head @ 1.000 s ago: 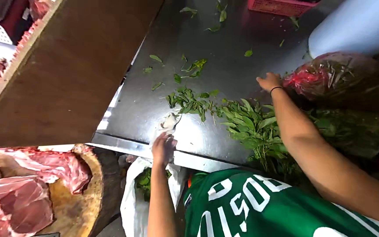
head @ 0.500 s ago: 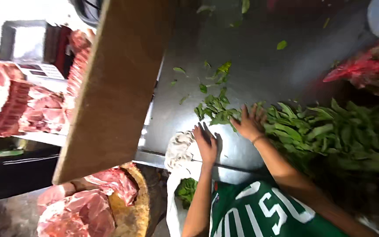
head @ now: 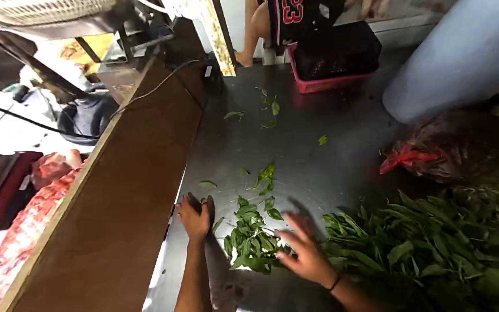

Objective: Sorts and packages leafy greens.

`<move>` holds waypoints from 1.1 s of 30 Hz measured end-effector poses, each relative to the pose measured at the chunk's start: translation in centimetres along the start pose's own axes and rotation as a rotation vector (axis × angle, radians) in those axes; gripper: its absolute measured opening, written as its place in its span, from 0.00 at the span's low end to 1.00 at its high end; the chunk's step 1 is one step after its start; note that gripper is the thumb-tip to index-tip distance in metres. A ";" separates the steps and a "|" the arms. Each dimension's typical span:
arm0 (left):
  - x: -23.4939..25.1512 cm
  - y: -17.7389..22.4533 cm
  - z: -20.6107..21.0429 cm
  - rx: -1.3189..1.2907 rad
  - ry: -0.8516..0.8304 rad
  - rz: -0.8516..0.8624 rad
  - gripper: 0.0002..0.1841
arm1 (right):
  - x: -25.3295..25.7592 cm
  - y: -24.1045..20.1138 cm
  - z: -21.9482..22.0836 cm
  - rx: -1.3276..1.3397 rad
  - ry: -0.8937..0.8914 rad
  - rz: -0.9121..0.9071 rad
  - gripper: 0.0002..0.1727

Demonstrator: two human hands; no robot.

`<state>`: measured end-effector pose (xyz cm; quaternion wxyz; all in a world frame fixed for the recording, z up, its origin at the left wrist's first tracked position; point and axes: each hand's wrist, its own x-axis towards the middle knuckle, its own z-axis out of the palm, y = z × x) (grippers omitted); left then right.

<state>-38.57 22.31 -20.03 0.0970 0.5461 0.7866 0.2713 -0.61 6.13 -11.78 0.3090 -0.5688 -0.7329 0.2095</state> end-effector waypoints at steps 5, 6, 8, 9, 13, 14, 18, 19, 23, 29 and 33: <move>-5.0 9.5 2.8 -0.213 -0.282 0.358 0.41 | 10.7 13.1 -11.7 -0.086 0.188 0.436 0.35; -7.2 11.4 3.1 -0.289 -0.384 0.444 0.39 | 12.7 16.4 -13.8 -0.119 0.199 0.497 0.39; -10.3 13.8 3.3 -0.394 -0.509 0.618 0.34 | 17.0 22.7 -17.1 -0.208 0.233 0.544 0.44; -10.4 13.9 3.2 -0.395 -0.516 0.666 0.32 | 19.3 25.6 -18.4 -0.247 0.247 0.548 0.46; -2.9 9.7 3.5 -0.261 -0.347 0.586 0.37 | 26.2 32.5 -21.0 -0.356 0.253 0.660 0.52; 0.4 8.1 4.3 -0.185 -0.280 0.545 0.40 | 27.1 34.1 -20.9 -0.402 0.243 0.709 0.55; 15.1 5.3 8.2 -0.036 -0.038 0.348 0.42 | 31.9 38.6 -20.3 -0.471 0.315 0.707 0.60; 18.7 6.4 9.4 -0.097 -0.008 0.304 0.42 | 33.3 39.6 -20.7 -0.463 0.312 0.640 0.59; 26.6 20.2 13.3 -0.222 -0.039 0.200 0.44 | 39.3 44.3 -22.0 -0.500 0.258 0.484 0.58; 33.8 36.5 23.5 -0.206 -0.196 0.304 0.47 | 43.1 44.4 -20.6 -0.524 0.105 0.378 0.46; 30.7 42.9 27.6 -0.032 -0.419 0.556 0.42 | 42.3 43.0 -20.1 -0.495 0.048 0.288 0.38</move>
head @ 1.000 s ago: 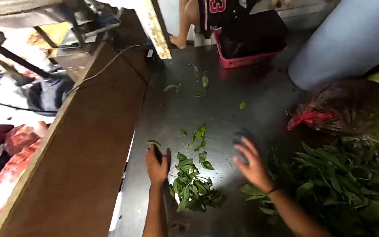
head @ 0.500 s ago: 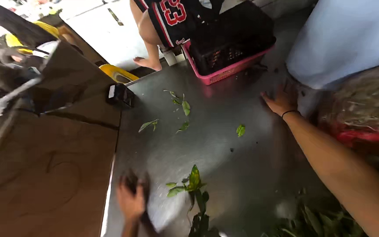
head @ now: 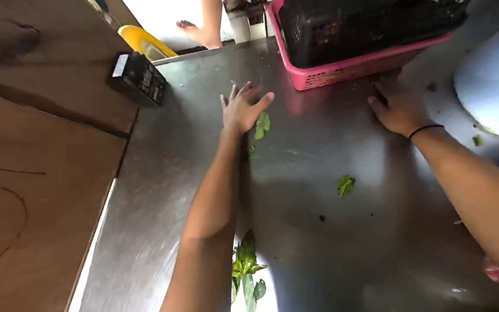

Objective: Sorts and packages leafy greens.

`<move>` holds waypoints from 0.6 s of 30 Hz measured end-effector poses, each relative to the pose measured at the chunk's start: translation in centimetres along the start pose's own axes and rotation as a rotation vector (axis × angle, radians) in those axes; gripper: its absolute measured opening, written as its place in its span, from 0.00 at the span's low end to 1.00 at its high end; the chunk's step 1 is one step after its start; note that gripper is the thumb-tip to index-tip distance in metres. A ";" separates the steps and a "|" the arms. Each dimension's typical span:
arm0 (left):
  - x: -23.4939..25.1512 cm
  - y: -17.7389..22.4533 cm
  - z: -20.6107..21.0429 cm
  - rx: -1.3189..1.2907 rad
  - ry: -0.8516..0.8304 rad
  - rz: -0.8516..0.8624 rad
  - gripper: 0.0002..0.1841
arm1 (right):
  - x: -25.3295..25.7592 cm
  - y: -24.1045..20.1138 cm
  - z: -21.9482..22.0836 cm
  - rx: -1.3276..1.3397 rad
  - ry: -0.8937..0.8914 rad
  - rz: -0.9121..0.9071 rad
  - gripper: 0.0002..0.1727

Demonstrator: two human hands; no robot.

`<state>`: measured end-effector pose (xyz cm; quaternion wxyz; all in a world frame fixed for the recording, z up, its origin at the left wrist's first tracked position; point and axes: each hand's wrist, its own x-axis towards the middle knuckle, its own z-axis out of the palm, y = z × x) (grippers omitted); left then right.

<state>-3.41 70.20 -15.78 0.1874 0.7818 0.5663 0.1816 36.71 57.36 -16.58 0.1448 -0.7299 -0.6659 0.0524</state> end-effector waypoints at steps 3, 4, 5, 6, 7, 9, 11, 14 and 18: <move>-2.9 0.8 1.3 0.067 -0.115 0.194 0.40 | -3.2 -2.6 0.2 0.040 -0.059 -0.055 0.37; -4.8 0.6 1.4 0.072 -0.138 0.254 0.37 | -4.7 -3.6 0.5 0.053 -0.065 -0.088 0.37; -6.9 0.4 1.3 0.080 -0.151 0.313 0.35 | -6.1 -4.7 0.7 0.070 -0.074 -0.129 0.37; -9.5 0.2 1.2 0.078 -0.162 0.362 0.33 | -7.9 -6.0 1.0 0.094 -0.085 -0.178 0.36; -12.1 0.0 0.8 0.069 -0.165 0.398 0.30 | -9.5 -7.4 1.1 0.122 -0.089 -0.234 0.36; -17.3 -0.5 -0.1 0.013 -0.184 0.422 0.26 | -12.9 -10.9 1.6 0.224 -0.097 -0.329 0.34; -24.9 -0.9 -0.2 -0.071 -0.235 0.341 0.23 | -19.4 -15.6 3.1 0.395 -0.151 -0.362 0.31; -33.5 -1.8 -2.0 -0.107 -0.188 0.249 0.21 | -24.7 -24.0 5.1 0.498 -0.177 -0.431 0.37; -42.5 -3.9 -5.7 -0.003 -0.069 0.147 0.23 | -25.5 -31.4 6.5 0.446 -0.117 -0.337 0.48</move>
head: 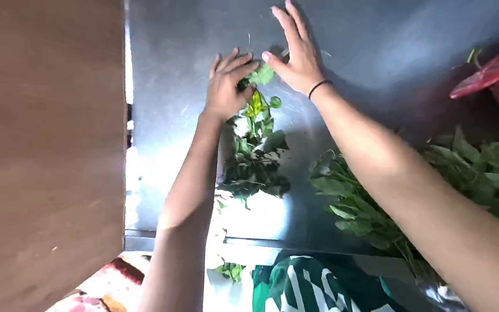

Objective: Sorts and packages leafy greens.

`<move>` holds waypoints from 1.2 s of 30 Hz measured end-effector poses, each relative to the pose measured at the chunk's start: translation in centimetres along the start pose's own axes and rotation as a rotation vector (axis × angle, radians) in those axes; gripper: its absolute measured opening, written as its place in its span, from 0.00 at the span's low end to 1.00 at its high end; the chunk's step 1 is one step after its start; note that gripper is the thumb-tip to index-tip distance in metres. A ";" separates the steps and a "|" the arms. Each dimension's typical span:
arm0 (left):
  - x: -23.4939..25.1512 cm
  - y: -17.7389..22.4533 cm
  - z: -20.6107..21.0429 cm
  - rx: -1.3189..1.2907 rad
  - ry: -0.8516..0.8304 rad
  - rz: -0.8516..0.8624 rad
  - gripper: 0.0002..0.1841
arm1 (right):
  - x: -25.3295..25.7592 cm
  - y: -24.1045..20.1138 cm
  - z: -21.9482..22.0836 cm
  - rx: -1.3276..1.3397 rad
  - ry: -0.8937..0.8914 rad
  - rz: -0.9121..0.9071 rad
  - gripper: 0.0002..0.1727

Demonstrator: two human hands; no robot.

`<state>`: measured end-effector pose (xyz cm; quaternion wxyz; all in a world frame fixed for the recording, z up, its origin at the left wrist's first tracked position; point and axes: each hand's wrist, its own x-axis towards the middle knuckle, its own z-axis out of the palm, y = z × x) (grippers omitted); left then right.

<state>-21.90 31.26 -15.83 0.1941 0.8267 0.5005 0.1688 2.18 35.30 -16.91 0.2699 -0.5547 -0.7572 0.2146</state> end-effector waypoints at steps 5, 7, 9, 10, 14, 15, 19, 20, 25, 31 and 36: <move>-6.5 -3.1 -3.3 0.077 -0.055 -0.276 0.42 | -1.1 -4.1 3.2 -0.110 -0.258 -0.169 0.43; -10.1 -2.4 -1.9 0.020 -0.065 -0.258 0.45 | -5.9 -7.2 4.7 -0.053 -0.329 -0.270 0.42; -13.3 -0.1 -1.0 -0.094 -0.027 -0.239 0.48 | -10.0 -10.0 5.4 -0.008 -0.354 -0.330 0.49; -15.1 1.2 -0.8 -0.171 -0.009 -0.249 0.46 | -11.6 -10.9 5.5 0.003 -0.385 -0.336 0.53; -22.3 6.6 0.4 -0.346 0.032 -0.314 0.36 | -15.9 -11.5 3.9 -0.009 -0.502 -0.353 0.60; -23.6 7.8 1.0 -0.349 0.038 -0.327 0.34 | -16.7 -11.4 3.1 -0.028 -0.532 -0.361 0.63; -26.2 12.4 4.6 -0.164 0.111 -0.424 0.31 | -22.2 -11.0 1.1 -0.091 -0.538 -0.340 0.80; -26.4 13.6 5.8 -0.133 0.158 -0.462 0.32 | -24.0 -10.7 1.1 -0.125 -0.507 -0.347 0.83; -29.0 18.8 10.1 -0.325 0.472 -0.542 0.31 | -30.3 -12.6 3.2 -0.237 -0.454 -0.405 0.84; -34.4 23.1 9.1 -0.682 0.664 -0.656 0.41 | -33.1 -14.8 4.5 -0.241 -0.581 -0.468 0.55; -41.1 33.8 4.1 -1.202 0.880 -0.561 0.36 | -34.2 -15.2 4.0 -0.212 -0.523 -0.587 0.27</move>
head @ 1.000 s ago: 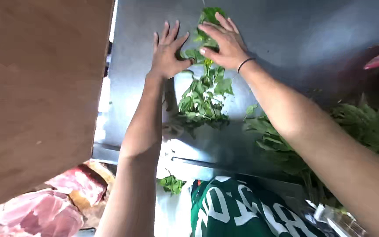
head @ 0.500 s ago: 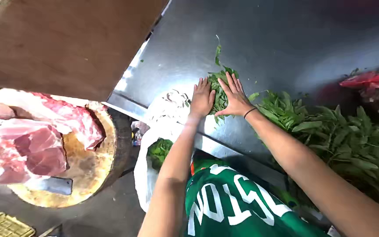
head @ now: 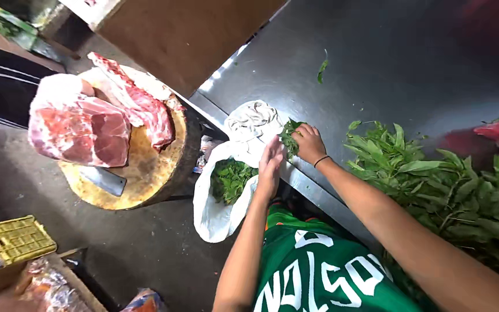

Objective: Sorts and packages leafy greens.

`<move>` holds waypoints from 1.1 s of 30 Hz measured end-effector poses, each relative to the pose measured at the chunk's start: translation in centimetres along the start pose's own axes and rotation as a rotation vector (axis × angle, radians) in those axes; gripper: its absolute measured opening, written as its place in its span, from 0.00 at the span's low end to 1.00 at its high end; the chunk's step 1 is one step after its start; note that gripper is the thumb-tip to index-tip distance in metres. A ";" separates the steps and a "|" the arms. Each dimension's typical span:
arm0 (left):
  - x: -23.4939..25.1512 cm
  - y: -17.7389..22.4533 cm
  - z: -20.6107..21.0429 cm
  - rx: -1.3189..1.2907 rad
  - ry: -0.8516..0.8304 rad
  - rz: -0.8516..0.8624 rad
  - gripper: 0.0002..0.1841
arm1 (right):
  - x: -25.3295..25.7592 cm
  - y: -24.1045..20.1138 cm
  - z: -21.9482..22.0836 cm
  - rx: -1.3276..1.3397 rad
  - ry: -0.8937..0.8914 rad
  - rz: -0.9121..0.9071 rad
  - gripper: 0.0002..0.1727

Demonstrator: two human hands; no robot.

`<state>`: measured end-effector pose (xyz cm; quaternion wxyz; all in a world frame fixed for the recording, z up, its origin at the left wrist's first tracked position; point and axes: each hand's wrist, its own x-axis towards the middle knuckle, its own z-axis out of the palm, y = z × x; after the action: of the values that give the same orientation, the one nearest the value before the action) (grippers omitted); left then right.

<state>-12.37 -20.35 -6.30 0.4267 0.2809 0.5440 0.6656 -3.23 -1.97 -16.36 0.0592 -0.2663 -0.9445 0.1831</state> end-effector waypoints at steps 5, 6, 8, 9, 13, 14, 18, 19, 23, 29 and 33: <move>-9.5 2.0 -3.4 0.148 0.131 0.148 0.25 | -0.9 -0.2 0.7 -0.060 0.114 -0.091 0.12; -11.5 2.1 -4.8 0.330 0.209 0.187 0.23 | -1.1 -0.2 0.9 -0.075 0.124 -0.102 0.09; -15.6 1.6 -8.1 0.762 0.452 0.199 0.19 | -1.2 -0.5 0.6 -0.076 0.070 -0.080 0.09; -17.6 1.2 -9.5 0.959 0.601 0.144 0.20 | -1.2 -0.8 0.1 -0.058 0.005 -0.041 0.10; -22.5 1.2 -13.3 0.943 0.946 -0.338 0.44 | -0.8 -4.9 -4.5 0.250 -0.112 0.229 0.19; -22.9 0.9 -14.0 0.789 0.941 -0.421 0.51 | -1.3 -6.6 -5.4 0.287 -0.082 0.229 0.19; -23.4 -2.6 -16.3 0.429 0.790 -0.466 0.34 | -1.4 -17.4 -5.2 0.284 -0.307 -0.028 0.19; -23.6 -3.4 -16.6 0.431 0.771 -0.445 0.26 | -1.4 -20.4 -3.2 0.232 -0.424 -0.080 0.21; -23.3 -4.0 -17.2 0.418 0.798 -0.353 0.16 | -2.1 -30.1 7.9 0.129 -0.587 -0.189 0.40; -26.7 -2.4 -18.7 0.055 0.896 -0.406 0.26 | -0.7 -32.8 6.9 0.146 -0.697 -0.340 0.28; -32.7 -4.0 -19.1 0.056 0.882 -0.489 0.29 | 4.1 -21.1 0.1 0.303 -0.393 -0.118 0.17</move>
<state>-11.67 -58.02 -12.01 0.2918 -0.1515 0.7402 0.5865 -16.83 -16.52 -8.41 -0.0755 -0.1580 -0.9135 0.3671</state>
